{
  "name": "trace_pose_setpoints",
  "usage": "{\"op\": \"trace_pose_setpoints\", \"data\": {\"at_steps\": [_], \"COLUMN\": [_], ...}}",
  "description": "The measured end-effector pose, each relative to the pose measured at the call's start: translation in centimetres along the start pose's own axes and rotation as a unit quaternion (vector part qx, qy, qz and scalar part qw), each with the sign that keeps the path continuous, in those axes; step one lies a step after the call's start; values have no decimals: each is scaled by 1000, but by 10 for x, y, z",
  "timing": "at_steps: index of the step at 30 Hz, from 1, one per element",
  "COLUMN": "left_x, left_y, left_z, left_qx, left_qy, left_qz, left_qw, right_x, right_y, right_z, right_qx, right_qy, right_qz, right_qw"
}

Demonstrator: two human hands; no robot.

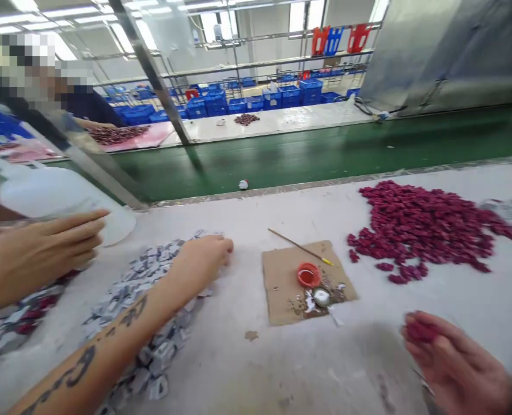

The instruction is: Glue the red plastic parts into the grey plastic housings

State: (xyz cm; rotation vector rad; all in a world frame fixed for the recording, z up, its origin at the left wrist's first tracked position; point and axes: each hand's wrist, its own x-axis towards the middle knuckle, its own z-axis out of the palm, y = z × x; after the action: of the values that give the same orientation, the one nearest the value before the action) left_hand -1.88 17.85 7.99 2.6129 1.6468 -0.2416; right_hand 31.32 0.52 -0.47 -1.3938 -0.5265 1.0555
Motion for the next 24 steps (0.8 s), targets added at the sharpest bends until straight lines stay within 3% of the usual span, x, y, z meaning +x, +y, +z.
{"op": "trace_pose_setpoints", "data": {"at_steps": [3, 7, 12, 16, 21, 24], "left_x": [-3, -13, -4, 8, 4, -5], "left_y": [-5, -8, -3, -2, -4, -3], "left_z": [4, 11, 8, 5, 8, 5], "left_qx": [-25, -54, -77, -100, -134, -192], "left_qy": [44, 70, 42, -27, -48, -26], "left_qz": [19, 53, 34, 32, 49, 55], "left_qw": [999, 995, 996, 994, 989, 980], "right_x": [-18, -37, -23, -8, -15, -19], "right_y": [-16, -26, -7, 11, 8, 1], "right_z": [23, 52, 26, 6, 11, 18], "right_qx": [54, 77, 18, 18, 19, 7], "right_qy": [-21, 1, -91, -57, -42, -48], "right_qz": [75, 56, 0, -35, -1, -12], "right_qw": [995, 995, 996, 998, 999, 999]}}
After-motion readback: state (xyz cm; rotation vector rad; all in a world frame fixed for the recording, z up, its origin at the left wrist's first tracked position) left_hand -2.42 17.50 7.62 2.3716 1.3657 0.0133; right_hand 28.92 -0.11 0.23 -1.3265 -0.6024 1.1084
